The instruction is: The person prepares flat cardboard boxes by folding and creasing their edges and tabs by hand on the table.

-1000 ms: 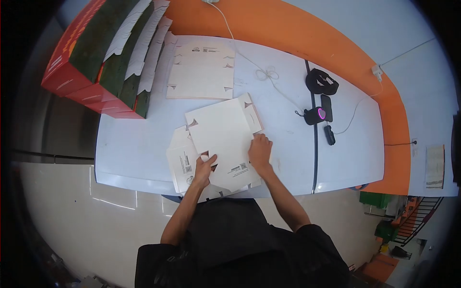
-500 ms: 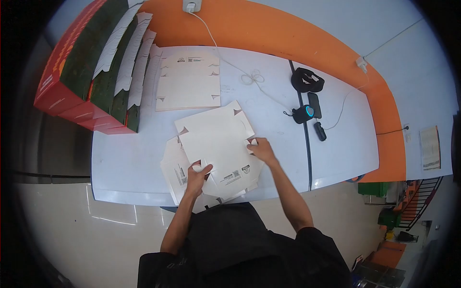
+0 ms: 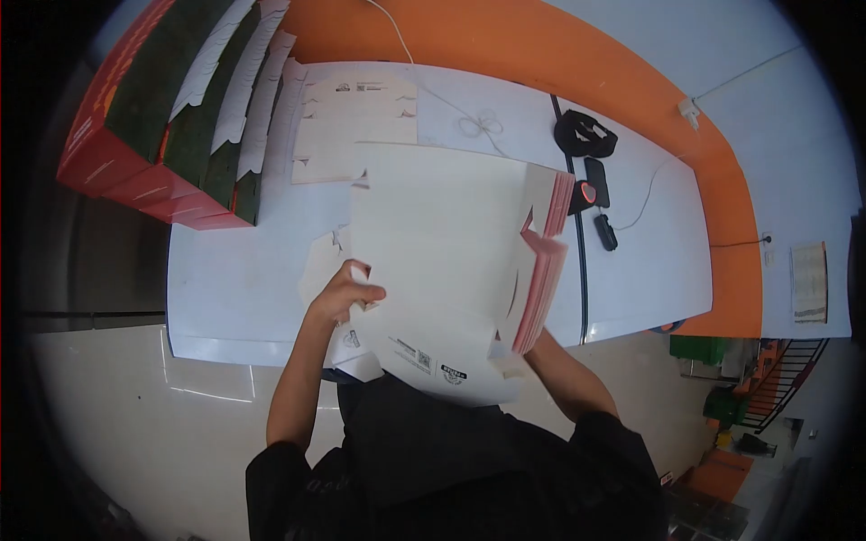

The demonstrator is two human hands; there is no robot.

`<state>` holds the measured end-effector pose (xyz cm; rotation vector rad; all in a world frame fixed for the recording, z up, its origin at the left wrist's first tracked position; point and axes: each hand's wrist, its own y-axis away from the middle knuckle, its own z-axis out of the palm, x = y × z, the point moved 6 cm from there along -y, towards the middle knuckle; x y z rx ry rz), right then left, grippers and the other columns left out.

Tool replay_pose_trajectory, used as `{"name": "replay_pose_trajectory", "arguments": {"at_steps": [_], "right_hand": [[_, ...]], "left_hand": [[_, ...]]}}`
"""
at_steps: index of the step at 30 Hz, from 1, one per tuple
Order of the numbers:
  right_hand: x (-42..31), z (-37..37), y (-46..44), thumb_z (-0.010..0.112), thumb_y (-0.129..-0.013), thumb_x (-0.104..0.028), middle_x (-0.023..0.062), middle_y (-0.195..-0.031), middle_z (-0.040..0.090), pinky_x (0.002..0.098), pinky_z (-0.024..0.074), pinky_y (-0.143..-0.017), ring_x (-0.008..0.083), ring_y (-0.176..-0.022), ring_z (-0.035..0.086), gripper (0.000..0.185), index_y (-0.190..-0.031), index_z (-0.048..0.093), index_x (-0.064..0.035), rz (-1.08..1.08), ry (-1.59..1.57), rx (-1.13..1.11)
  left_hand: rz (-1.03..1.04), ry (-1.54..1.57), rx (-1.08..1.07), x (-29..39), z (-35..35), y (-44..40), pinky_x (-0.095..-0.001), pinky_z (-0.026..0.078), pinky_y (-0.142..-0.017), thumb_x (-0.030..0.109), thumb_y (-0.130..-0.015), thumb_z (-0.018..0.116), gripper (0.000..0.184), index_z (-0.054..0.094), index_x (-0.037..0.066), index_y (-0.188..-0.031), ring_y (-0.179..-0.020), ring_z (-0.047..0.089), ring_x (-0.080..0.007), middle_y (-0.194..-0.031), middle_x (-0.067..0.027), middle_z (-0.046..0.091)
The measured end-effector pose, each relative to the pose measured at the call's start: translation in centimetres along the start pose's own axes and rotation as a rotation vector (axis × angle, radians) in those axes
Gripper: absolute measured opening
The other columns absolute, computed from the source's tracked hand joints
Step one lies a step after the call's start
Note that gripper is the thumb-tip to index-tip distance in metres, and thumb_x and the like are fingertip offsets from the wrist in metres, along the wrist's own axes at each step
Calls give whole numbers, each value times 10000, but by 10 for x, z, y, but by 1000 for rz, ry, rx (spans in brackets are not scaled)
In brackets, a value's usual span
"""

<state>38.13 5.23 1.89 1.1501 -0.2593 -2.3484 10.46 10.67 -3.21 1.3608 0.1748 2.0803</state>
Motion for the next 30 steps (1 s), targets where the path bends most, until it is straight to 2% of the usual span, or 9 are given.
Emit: {"name": "replay_pose_trajectory", "arguments": {"at_steps": [3, 5, 10, 12, 15, 18, 19, 24, 30], "right_hand": [[47, 2, -7, 858, -765, -97, 84, -1223, 658, 346, 491, -994, 189, -1157, 622, 631, -1319, 570, -3, 1, -50, 4], [46, -7, -7, 867, -757, -101, 88, -1253, 645, 347, 489, -998, 188, -1173, 612, 684, -1352, 543, -3, 9, 75, -14], [-51, 6, 12, 888, -734, -111, 96, -1326, 613, 349, 483, -1007, 187, -1211, 588, 818, -1433, 475, -5, -59, 600, -168], [-79, 46, 20, 883, -740, -117, 123, -1339, 600, 360, 479, -1010, 189, -1181, 600, 864, -1458, 421, 14, -207, 604, -193], [-80, 47, 7, 845, -810, -170, 146, -1292, 628, 356, 490, -992, 198, -1105, 641, 735, -1409, 472, 36, -263, 951, -49], [-71, 38, -7, 781, -891, -239, 160, -1260, 641, 337, 514, -949, 205, -1089, 651, 638, -1388, 498, 43, -105, 681, 292], [-71, 37, -9, 700, -962, -284, 150, -1205, 668, 322, 534, -895, 201, -1054, 661, 515, -1329, 557, 47, -111, 705, 342], [-59, 31, -25, 651, -996, -278, 132, -1159, 686, 310, 514, -905, 157, -1035, 642, 450, -1295, 587, 52, -148, 744, 329], [-41, 54, -24, 622, -1017, -251, 98, -1076, 703, 289, 512, -849, 123, -968, 632, 398, -1288, 602, 40, -258, 786, 262]], "left_hand": [[-73, 3, -87, -17, 1, -18, -335, 538, -672, 34, -710, 860, 550, 488, 22, -1115, -840, 652, -204, -1001, -121, 619], [-37, 23, -80, -22, -7, -21, -329, 537, -672, 37, -716, 854, 551, 490, 23, -1129, -843, 656, -203, -990, -115, 627], [127, -6, 165, 22, -22, 24, -318, 548, -720, 45, -736, 840, 552, 533, -23, -1190, -826, 678, -197, -949, -114, 674], [198, -101, 178, 31, -20, 38, -317, 549, -745, 50, -751, 833, 351, 664, -37, -1046, -807, 682, -186, -904, -105, 704], [201, -230, 233, 27, -17, 55, -320, 548, -743, 54, -765, 829, 208, 721, -29, -922, -785, 676, -175, -878, -97, 718], [185, -254, 274, 23, -5, 71, -323, 547, -744, 56, -775, 826, 176, 738, -24, -906, -767, 671, -165, -864, -89, 727], [165, -246, 293, 23, 0, 78, -324, 546, -745, 56, -778, 824, 171, 741, -23, -905, -764, 669, -164, -869, -88, 729], [81, -425, 293, 20, -3, 99, -330, 545, -759, 123, -817, 820, 313, 710, -20, -1072, -826, 672, -179, -954, -97, 729], [72, -52, 311, 3, -52, 94, -344, 563, -749, 193, -874, 786, 427, 639, -55, -1189, -853, 682, -194, -1031, -132, 713]]}}
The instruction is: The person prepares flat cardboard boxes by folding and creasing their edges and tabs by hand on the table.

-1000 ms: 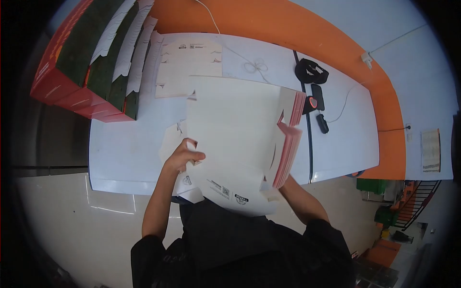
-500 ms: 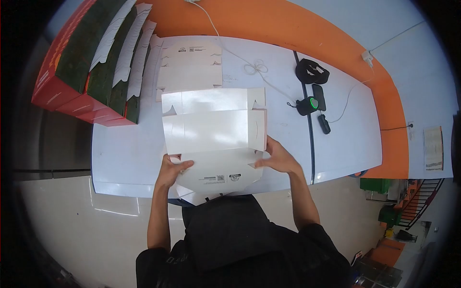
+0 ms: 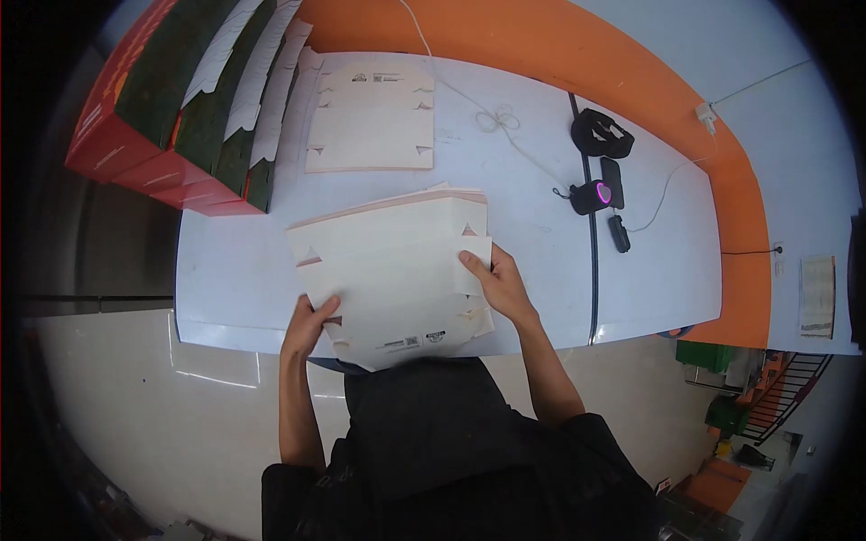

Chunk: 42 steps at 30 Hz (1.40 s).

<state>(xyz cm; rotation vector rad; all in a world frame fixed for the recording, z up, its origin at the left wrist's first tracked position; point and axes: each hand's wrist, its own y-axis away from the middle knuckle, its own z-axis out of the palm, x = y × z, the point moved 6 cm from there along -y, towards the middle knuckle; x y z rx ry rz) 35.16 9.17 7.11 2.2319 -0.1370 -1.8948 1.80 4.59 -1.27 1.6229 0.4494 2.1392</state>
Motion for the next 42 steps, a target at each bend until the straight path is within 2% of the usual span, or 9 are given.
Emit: {"name": "replay_pose_trajectory", "arguments": {"at_steps": [10, 14, 19, 22, 31, 34, 39, 41, 42], "right_hand": [[-28, -3, -1, 611, -1026, -256, 72, -1018, 697, 277, 510, -796, 104, -919, 618, 378, -1273, 590, 30, 62, -188, -251], [-51, 8, -6, 596, -1034, -256, 87, -1057, 688, 286, 496, -856, 115, -982, 609, 381, -1296, 581, 20, -132, -60, -54], [-14, 10, -12, 591, -1035, -248, 86, -1058, 697, 294, 504, -861, 118, -975, 621, 347, -1271, 616, 5, -68, -20, -21], [-10, 4, -17, 610, -1021, -223, 80, -1028, 715, 304, 526, -841, 124, -930, 650, 319, -1230, 647, 16, 149, -127, -112], [13, 1, -17, 686, -941, -126, 91, -1073, 724, 324, 541, -869, 159, -952, 688, 269, -1166, 690, 21, 63, -535, -497], [13, 16, -19, 697, -917, -98, 118, -1223, 672, 347, 536, -923, 177, -1062, 667, 396, -1290, 625, 13, -56, -925, -763], [38, 44, -36, 714, -893, -92, 132, -1421, 535, 355, 483, -1038, 193, -1276, 549, 683, -1487, 393, 13, 230, -881, -482], [25, 43, -44, 725, -892, -107, 120, -1448, 515, 355, 463, -1062, 190, -1307, 519, 727, -1506, 356, 14, -68, -492, -431], [7, 43, -44, 730, -893, -120, 111, -1444, 519, 355, 456, -1064, 186, -1306, 516, 722, -1500, 363, 15, -458, -126, -434]], "left_hand": [[229, 50, 131, 55, 1, -21, -385, 615, -709, 150, -800, 819, 478, 610, -75, -1167, -848, 725, -263, -981, -194, 709], [133, 88, 171, 48, 7, -35, -400, 615, -738, 172, -842, 787, 509, 571, -70, -1234, -884, 722, -284, -1075, -217, 687], [34, 135, 125, 15, 9, -42, -422, 558, -922, 182, -879, 754, 674, 408, -46, -1410, -1097, 659, -300, -1252, -198, 621], [-33, 109, 101, 16, 11, -39, -425, 537, -981, 174, -890, 741, 703, 367, -28, -1451, -1166, 632, -299, -1311, -181, 598], [74, 122, -103, -3, 3, -82, -454, 543, -977, 153, -876, 745, 726, 337, -17, -1452, -1184, 616, -309, -1310, -180, 588], [98, 185, -132, -4, 10, -94, -429, 575, -913, 112, -856, 778, 625, 428, -15, -1358, -1092, 656, -280, -1210, -164, 632], [98, 185, -168, -5, 24, -111, -414, 588, -887, 109, -853, 793, 603, 447, -13, -1332, -1058, 666, -261, -1195, -147, 632], [48, 171, -160, -5, 28, -113, -416, 588, -888, 106, -861, 786, 600, 439, -10, -1337, -1065, 661, -262, -1214, -146, 621], [70, 206, -150, -5, 24, -113, -417, 588, -887, 93, -858, 778, 602, 436, -14, -1343, -1067, 660, -263, -1215, -145, 620]]}}
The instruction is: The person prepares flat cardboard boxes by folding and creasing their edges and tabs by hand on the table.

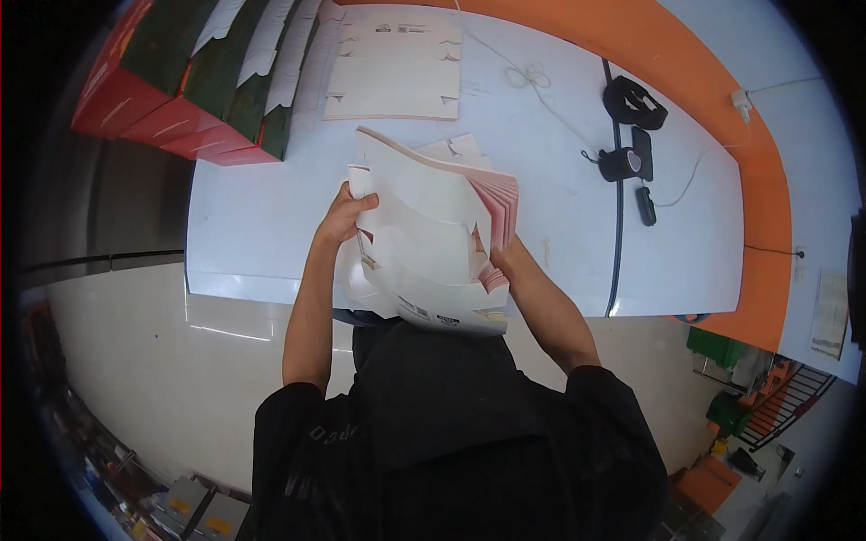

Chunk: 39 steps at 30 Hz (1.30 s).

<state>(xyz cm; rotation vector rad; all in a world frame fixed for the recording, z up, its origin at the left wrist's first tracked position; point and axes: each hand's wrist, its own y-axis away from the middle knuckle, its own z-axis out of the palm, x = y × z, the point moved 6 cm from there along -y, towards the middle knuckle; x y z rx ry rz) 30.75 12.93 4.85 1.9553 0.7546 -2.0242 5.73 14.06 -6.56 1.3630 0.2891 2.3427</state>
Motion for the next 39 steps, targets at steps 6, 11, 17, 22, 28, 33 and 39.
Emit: {"name": "replay_pose_trajectory", "arguments": {"at_steps": [6, 11, 17, 22, 28, 33, 39], "right_hand": [[-85, 4, 9, 773, -858, -119, 94, -1266, 628, 341, 483, -956, 232, -1100, 627, 383, -1197, 648, 9, 347, 4, -211], [-142, 40, 47, 749, -807, -26, 121, -1123, 644, 398, 515, -933, 306, -1018, 647, 277, -1076, 686, -44, -9, 11, -286], [-160, 62, 79, 771, -778, -85, 158, -1128, 659, 443, 570, -920, 337, -1039, 677, 237, -1006, 721, -41, -146, 184, -388], [-153, 65, 87, 744, -774, -91, 137, -1110, 671, 416, 585, -864, 319, -1025, 682, 250, -1013, 715, -27, -99, 54, -446], [-150, 78, 79, 707, -718, 61, 86, -1119, 685, 396, 568, -842, 253, -1042, 668, 334, -1042, 682, -18, 14, -48, -744], [-139, 105, 62, 659, -724, 109, 129, -982, 722, 379, 540, -790, 259, -975, 679, 299, -1005, 715, 25, 138, -131, -1092], [-138, 134, 39, 668, -737, 27, 82, -870, 712, 395, 506, -700, 291, -814, 675, 182, -916, 698, 2, -11, -101, -1362]], "left_hand": [[315, 74, 167, 31, -38, 82, -406, 592, -851, 42, -807, 742, 658, 433, -34, -1382, -1042, 662, -270, -1210, -148, 638], [1039, -603, 111, 110, 27, 201, -363, 577, -604, 400, -866, 746, 441, 658, -21, -965, -595, 680, -259, -751, -181, 711], [1122, -715, -333, 143, 36, 253, -424, 588, -727, 357, -915, 708, 319, 619, 66, -1009, -841, 740, -253, -904, -126, 746], [1074, -717, -484, 148, 42, 248, -408, 571, -754, 324, -954, 662, 250, 595, 89, -1007, -855, 733, -235, -896, -97, 734], [1034, -633, -491, 138, 48, 227, -415, 570, -777, 394, -928, 687, 321, 599, 99, -1019, -870, 735, -234, -905, -97, 737], [1003, -656, -631, 134, 69, 203, -402, 581, -780, 428, -907, 716, 380, 601, 86, -1024, -857, 743, -235, -899, -106, 744], [911, -655, -700, 130, 77, 190, -345, 590, -769, 472, -873, 753, 433, 614, 89, -1019, -873, 753, -218, -918, -113, 753]]}}
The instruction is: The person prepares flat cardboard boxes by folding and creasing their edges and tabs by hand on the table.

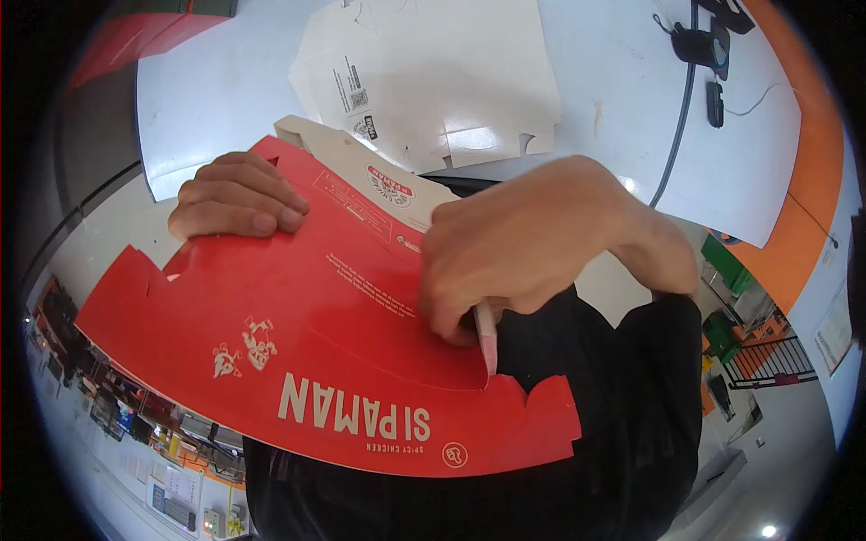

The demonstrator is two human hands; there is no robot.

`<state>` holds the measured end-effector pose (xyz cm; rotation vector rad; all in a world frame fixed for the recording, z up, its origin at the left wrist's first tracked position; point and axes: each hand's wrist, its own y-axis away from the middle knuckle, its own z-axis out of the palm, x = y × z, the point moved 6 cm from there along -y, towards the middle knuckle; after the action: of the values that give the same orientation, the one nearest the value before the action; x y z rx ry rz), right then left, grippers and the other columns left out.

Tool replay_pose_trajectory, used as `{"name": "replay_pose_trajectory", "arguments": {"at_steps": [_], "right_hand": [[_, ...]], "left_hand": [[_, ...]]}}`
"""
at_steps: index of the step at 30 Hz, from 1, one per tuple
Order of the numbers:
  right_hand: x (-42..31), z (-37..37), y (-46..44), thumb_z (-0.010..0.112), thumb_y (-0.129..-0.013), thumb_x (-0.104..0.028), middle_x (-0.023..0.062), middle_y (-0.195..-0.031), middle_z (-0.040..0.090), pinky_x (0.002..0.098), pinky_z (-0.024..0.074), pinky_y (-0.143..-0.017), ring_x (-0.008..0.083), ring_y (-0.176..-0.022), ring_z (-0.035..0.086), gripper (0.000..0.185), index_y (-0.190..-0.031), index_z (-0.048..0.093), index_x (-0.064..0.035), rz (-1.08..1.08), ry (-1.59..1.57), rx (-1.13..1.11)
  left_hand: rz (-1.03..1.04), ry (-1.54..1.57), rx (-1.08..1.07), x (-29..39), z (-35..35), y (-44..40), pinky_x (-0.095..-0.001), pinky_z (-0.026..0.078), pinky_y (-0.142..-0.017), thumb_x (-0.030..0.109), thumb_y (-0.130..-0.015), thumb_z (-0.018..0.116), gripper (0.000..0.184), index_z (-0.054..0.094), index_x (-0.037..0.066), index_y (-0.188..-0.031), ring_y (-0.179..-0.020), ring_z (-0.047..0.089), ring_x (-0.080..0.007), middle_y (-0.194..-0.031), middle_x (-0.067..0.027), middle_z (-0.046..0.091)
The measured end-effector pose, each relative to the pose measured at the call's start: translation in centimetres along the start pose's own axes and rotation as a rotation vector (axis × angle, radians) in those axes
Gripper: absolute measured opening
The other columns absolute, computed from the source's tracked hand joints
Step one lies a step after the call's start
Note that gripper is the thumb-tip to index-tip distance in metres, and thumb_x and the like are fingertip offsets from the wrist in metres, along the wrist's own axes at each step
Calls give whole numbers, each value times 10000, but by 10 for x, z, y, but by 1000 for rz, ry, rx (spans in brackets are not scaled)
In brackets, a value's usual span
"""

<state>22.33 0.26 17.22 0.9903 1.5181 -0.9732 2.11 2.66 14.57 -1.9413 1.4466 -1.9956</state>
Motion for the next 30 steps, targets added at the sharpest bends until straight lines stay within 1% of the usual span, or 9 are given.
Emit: {"name": "replay_pose_trajectory", "arguments": {"at_steps": [3, 6, 13, 16, 18, 21, 23, 26, 30], "right_hand": [[10, 0, -14, 715, -774, -42, 85, -841, 717, 391, 501, -695, 285, -795, 679, 138, -908, 708, -11, -10, -78, -202], [23, -1, -2, 769, -784, -111, 86, -905, 723, 375, 518, -698, 265, -834, 691, 172, -931, 722, -34, -18, -211, -144], [20, 5, 60, 846, -687, -120, 54, -974, 714, 346, 551, -755, 235, -931, 696, 317, -979, 735, -70, -10, -136, 617], [19, 21, 66, 799, -766, -99, 95, -941, 718, 350, 560, -728, 268, -858, 705, 199, -945, 743, -34, -19, -80, 965], [16, 13, 73, 721, -870, -99, 157, -874, 720, 366, 567, -687, 277, -796, 717, 116, -885, 736, 14, 8, 9, 1170], [29, 0, 90, 744, -879, -105, 122, -987, 724, 347, 565, -773, 239, -927, 710, 169, -1011, 719, -3, 9, 40, 1402], [39, -6, 109, 761, -864, -88, 124, -1048, 721, 338, 568, -814, 223, -975, 701, 265, -1104, 699, 4, 75, 121, 1480], [36, -20, 135, 793, -808, -18, 140, -1125, 706, 327, 574, -863, 223, -1003, 690, 418, -1208, 674, 17, 161, 341, 1542], [53, -46, 165, 796, -763, 67, 126, -1151, 666, 315, 562, -901, 224, -1053, 653, 459, -1200, 671, 2, 161, 395, 1660]], "left_hand": [[4, 40, -34, -6, -4, -1, -338, 592, -775, 488, -847, 775, 450, 622, 98, -1013, -873, 757, -218, -932, -111, 758], [-14, 119, -50, -8, -12, 8, -343, 595, -786, 476, -835, 792, 445, 636, 100, -1014, -887, 758, -228, -950, -109, 762], [-128, 240, -62, -9, -27, 55, -380, 603, -802, 410, -837, 808, 405, 666, 79, -1023, -940, 752, -262, -972, -137, 761], [-168, 251, 47, -16, -24, 81, -413, 608, -775, 397, -837, 802, 427, 657, 35, -1012, -886, 750, -305, -953, -199, 746], [-260, 237, 433, -21, -10, 106, -467, 577, -835, 410, -890, 730, 445, 645, 4, -1050, -909, 711, -354, -954, -209, 720], [-587, 11, 581, -27, -28, 139, -419, 551, -875, 263, -949, 654, 386, 611, -64, -1149, -921, 673, -330, -1061, -210, 680], [-546, -233, 958, -31, -43, 124, -378, 547, -875, 92, -905, 669, 340, 581, -56, -1198, -972, 665, -271, -1113, -175, 665], [-527, -285, 955, -31, -60, 67, -353, 498, -917, 204, -796, 874, 425, 655, -28, -1076, -980, 627, -192, -1050, -100, 669], [-708, -234, 804, -70, -49, 36, -315, 459, -941, 120, -813, 843, 338, 663, -23, -1061, -981, 597, -150, -1016, -61, 670]]}}
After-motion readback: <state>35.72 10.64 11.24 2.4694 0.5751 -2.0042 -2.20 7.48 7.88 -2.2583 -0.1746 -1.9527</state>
